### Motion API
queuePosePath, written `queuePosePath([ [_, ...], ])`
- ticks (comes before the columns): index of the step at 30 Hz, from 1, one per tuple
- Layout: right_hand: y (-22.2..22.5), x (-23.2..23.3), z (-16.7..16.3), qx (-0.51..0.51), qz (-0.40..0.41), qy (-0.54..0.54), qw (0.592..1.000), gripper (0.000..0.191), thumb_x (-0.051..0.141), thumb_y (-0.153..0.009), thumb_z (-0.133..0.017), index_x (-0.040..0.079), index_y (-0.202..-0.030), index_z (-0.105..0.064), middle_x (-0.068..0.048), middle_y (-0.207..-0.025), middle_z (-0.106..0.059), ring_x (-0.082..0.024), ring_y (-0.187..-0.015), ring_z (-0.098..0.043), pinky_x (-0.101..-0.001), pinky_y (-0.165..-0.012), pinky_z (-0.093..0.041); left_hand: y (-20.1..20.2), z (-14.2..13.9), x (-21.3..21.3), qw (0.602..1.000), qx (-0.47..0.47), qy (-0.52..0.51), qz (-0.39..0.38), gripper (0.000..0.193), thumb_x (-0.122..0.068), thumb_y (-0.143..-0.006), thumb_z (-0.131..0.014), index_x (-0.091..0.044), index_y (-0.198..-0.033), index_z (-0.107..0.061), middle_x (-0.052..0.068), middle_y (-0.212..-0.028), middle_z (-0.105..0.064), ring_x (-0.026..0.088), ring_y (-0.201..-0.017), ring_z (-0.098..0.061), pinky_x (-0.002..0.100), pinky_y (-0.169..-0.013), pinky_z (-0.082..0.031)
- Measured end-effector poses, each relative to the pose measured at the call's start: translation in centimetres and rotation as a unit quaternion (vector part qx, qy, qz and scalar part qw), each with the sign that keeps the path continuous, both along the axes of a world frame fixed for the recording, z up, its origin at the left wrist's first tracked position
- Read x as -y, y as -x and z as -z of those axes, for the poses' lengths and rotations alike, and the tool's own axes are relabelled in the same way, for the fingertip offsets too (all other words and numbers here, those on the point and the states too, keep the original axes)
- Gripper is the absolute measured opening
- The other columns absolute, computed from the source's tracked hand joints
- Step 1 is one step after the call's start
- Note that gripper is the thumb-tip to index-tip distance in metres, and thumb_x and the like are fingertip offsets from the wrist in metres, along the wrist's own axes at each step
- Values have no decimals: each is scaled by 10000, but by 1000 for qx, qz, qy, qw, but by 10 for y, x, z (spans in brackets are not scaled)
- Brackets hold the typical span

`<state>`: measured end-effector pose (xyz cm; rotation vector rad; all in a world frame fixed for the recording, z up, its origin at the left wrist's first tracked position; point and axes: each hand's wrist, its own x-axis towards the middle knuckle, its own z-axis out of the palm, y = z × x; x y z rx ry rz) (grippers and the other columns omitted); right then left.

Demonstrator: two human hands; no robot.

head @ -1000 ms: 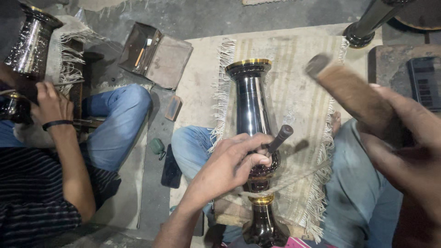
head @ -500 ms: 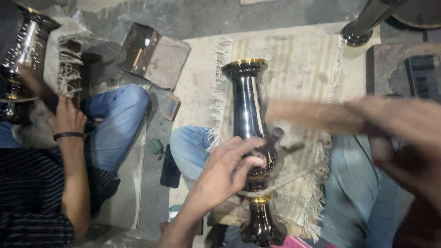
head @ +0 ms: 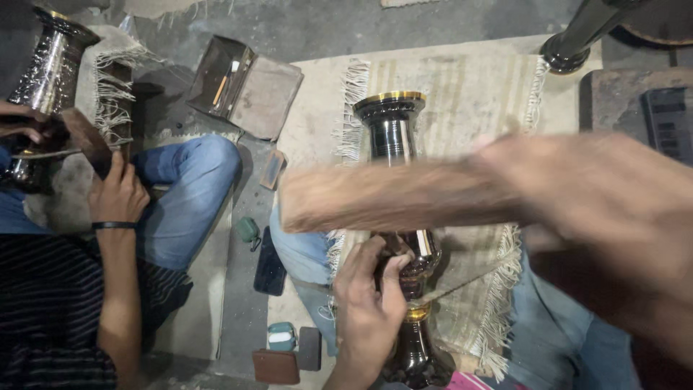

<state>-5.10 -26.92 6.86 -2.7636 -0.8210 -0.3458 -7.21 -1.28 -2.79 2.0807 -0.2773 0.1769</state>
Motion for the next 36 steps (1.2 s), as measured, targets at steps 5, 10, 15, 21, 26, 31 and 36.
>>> queuePosePath([
  [5,-1,-10,-12,30,-24,-1,999,671,244,-859,-587,116,-1510,-488,-151,-1324,-661,-310,-1173,-651,-478,-962,-538,16,19,4,999,16,-11,-48,134,-4,-896,-698,4,-1025,-663,170,-937,-731,354,-875,-730,414,-770,-549],
  [10,1,-12,-16,54,-84,123,987,751,459,-782,-536,213,-1491,-532,-149,-1281,-681,-301,-1074,-680,-505,-847,-533,22,44,7,975,179,-75,-107,180,6,-824,-653,-19,-1001,-677,183,-947,-715,390,-872,-690,474,-828,-528],
  [15,9,-12,-6,61,9,104,993,699,358,-700,-654,294,-1395,-635,-103,-1246,-706,-292,-990,-705,-471,-813,-555,19,35,2,993,-18,58,-102,155,-11,-888,-682,5,-1042,-694,167,-948,-763,313,-849,-757,395,-787,-579],
  [21,4,-8,-6,61,16,14,998,682,167,-660,-710,203,-1339,-655,-115,-1214,-706,-294,-1014,-703,-469,-828,-541,10,13,5,987,-94,88,-99,223,-42,-919,-690,1,-1132,-640,136,-952,-771,243,-874,-769,352,-792,-580],
  [26,-12,-23,-21,66,19,8,998,689,114,-661,-717,131,-1349,-683,-116,-1239,-723,-282,-1034,-710,-447,-828,-551,7,12,14,983,-89,117,-110,227,-44,-950,-706,7,-1149,-610,121,-926,-743,204,-849,-726,335,-777,-591],
  [31,-22,-35,-27,95,46,3,994,564,-31,-772,-714,97,-1321,-693,-162,-1149,-741,-306,-971,-732,-459,-841,-579,4,9,16,981,-93,128,-108,249,-30,-942,-672,3,-1180,-606,93,-920,-777,150,-834,-760,290,-745,-603],
  [36,-23,-22,-16,65,55,-7,996,528,-58,-784,-690,69,-1296,-698,-186,-1119,-739,-335,-982,-731,-474,-852,-575,1,3,10,989,-98,93,-57,280,-12,-937,-683,19,-1211,-636,116,-936,-765,170,-836,-755,287,-730,-587],
])
